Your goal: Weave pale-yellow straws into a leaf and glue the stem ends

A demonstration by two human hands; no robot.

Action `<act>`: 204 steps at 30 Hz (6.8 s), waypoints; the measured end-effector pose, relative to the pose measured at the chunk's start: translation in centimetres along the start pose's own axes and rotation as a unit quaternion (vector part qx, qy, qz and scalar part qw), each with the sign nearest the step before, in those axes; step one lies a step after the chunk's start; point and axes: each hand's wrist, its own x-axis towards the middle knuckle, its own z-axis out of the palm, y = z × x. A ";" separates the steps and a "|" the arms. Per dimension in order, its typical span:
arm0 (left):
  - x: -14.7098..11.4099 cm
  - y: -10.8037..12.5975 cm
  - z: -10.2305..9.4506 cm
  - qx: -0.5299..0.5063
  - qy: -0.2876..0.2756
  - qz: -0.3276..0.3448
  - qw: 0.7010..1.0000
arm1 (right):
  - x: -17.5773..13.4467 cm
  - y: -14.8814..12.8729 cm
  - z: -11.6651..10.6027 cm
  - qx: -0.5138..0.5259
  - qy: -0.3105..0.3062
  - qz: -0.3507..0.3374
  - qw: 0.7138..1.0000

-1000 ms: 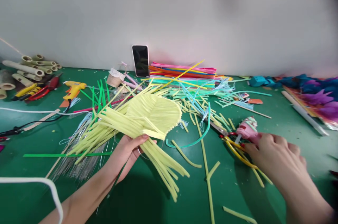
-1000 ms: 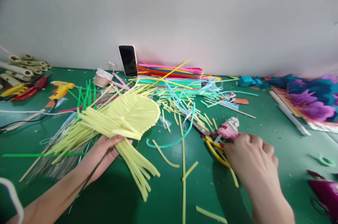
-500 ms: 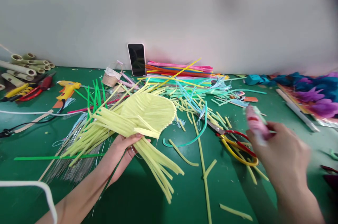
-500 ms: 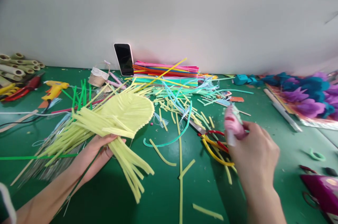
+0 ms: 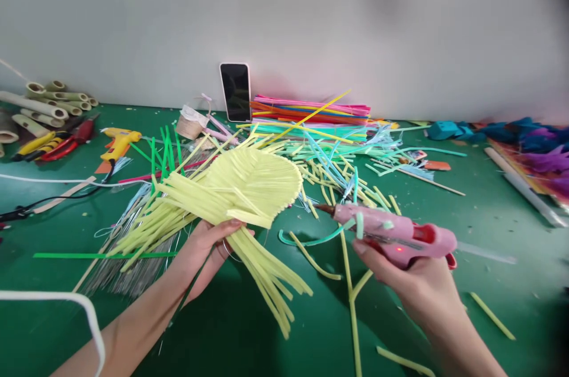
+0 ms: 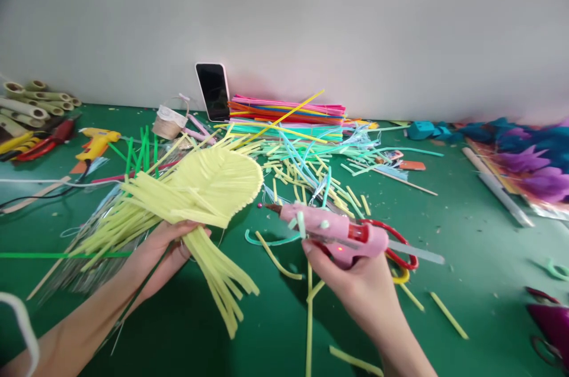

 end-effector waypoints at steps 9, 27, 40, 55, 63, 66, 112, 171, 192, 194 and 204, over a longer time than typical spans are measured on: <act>-0.2 0.3 0.2 0.001 -0.014 -0.003 1.000 | -0.9 0.1 2.7 -0.034 -0.140 0.000 0.989; -0.2 0.2 0.1 0.016 -0.021 -0.004 1.000 | -1.8 0.2 3.9 -0.011 -0.117 0.046 0.992; -0.1 0.0 0.0 0.018 -0.027 -0.003 0.999 | -1.6 0.3 3.9 -0.025 -0.119 0.027 0.992; 0.0 0.0 -0.1 0.014 -0.032 -0.006 0.999 | -1.7 0.2 4.0 -0.018 -0.122 0.027 0.992; -0.1 0.0 0.0 0.021 -0.033 -0.002 0.999 | -1.7 0.1 4.0 -0.026 -0.112 0.029 0.993; -0.1 0.1 0.0 0.020 -0.034 -0.002 0.999 | -1.6 0.1 4.0 -0.020 -0.122 0.024 0.992; -0.2 0.1 0.0 0.020 -0.041 -0.009 0.999 | -1.9 0.0 4.0 -0.011 -0.104 0.049 0.993; -0.2 0.2 0.1 0.031 -0.035 -0.010 0.999 | -2.1 0.3 3.9 -0.057 -0.096 -0.022 0.993; -0.3 0.2 0.2 0.033 -0.044 -0.003 0.998 | -2.2 0.8 3.6 -0.064 -0.128 -0.024 0.989; -0.3 0.2 0.2 0.035 -0.044 -0.004 0.998 | -2.2 0.8 3.6 -0.070 -0.117 -0.026 0.990; -0.2 0.1 0.0 0.038 -0.047 0.002 0.998 | -2.1 0.7 3.5 -0.063 -0.121 -0.020 0.991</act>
